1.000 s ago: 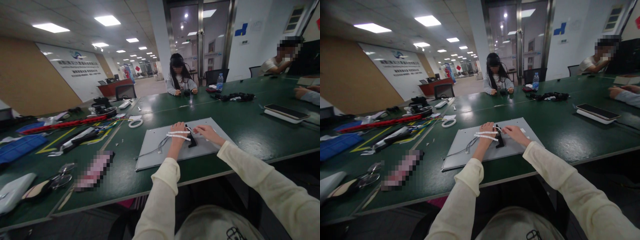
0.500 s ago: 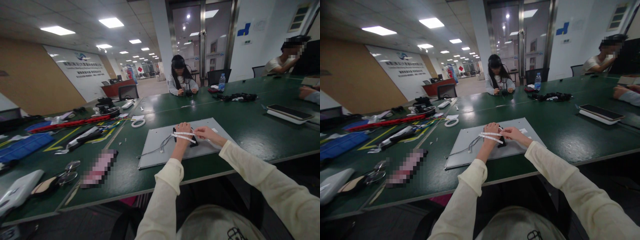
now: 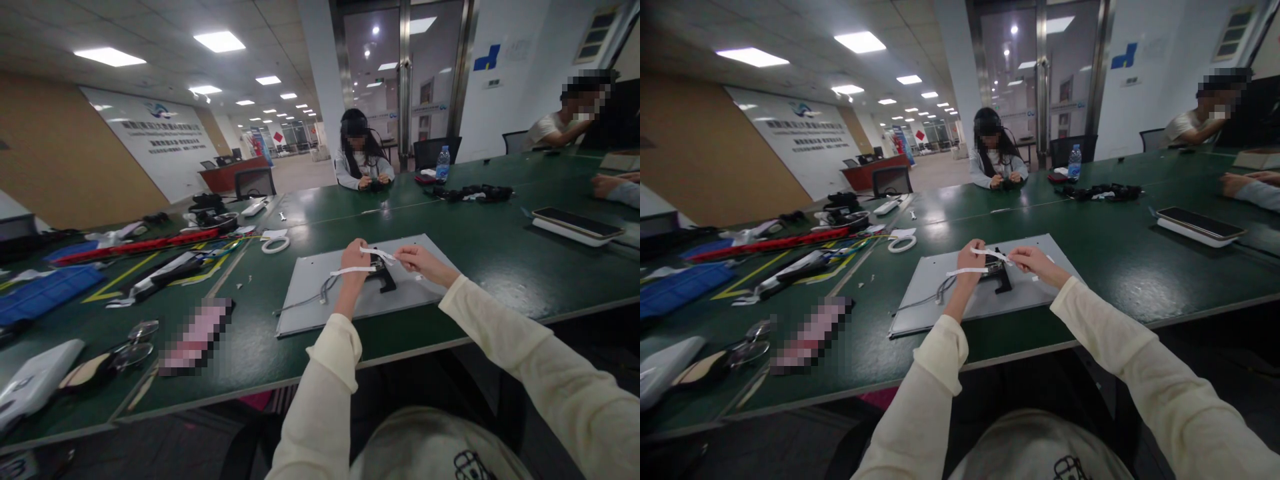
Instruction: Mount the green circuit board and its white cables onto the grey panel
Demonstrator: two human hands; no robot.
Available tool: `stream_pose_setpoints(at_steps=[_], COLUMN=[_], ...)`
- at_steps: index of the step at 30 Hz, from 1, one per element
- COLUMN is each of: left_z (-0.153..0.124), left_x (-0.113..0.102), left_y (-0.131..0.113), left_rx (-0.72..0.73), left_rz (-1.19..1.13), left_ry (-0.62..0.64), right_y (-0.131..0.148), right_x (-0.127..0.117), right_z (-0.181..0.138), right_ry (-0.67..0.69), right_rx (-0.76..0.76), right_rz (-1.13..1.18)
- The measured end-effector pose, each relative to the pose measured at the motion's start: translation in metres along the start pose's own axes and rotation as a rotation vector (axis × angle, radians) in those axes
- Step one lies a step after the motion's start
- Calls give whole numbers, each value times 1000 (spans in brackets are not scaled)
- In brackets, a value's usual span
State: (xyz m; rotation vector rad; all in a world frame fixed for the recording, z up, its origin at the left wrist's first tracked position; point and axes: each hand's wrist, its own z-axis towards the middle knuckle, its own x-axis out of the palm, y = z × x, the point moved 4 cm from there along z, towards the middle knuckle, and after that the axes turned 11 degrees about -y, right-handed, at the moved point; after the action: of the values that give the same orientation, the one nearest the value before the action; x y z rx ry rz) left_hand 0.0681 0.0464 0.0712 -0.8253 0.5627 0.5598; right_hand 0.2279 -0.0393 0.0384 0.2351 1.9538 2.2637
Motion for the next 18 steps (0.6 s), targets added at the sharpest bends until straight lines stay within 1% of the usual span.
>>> stream_pose_setpoints(at_steps=[2,4,6,7,8,11,13,16,18], left_z=[3,1,-5,-8,-11,-20,-28,-40,-49], left_x=[0,3,8,9,9,9,9,7,5], left_y=[2,0,-5,-7,-9,-9,-7,-7,-9], left_rx=[-137,-243,-294,-286,-247,-89,-30,37,62], left_rz=[-151,-252,-307,-302,-267,-98,-7,79,173], left_ry=[20,129,260,293,291,213,201,238,278], right_y=[-4,-10,-14,-16,-16,-17,-18,-21,-23], right_x=[-6,-11,-14,-15,-16,-17,-16,-14,-13], right_z=[4,7,8,8,8,7,7,8,8], right_ry=[-49,-90,-114,-123,-134,-174,-170,-117,-109], right_rx=[5,18,28,26,18,-28,-66,-145,-221], right_rz=[17,25,-10,-44,-88,-278,-388,-455,-533])
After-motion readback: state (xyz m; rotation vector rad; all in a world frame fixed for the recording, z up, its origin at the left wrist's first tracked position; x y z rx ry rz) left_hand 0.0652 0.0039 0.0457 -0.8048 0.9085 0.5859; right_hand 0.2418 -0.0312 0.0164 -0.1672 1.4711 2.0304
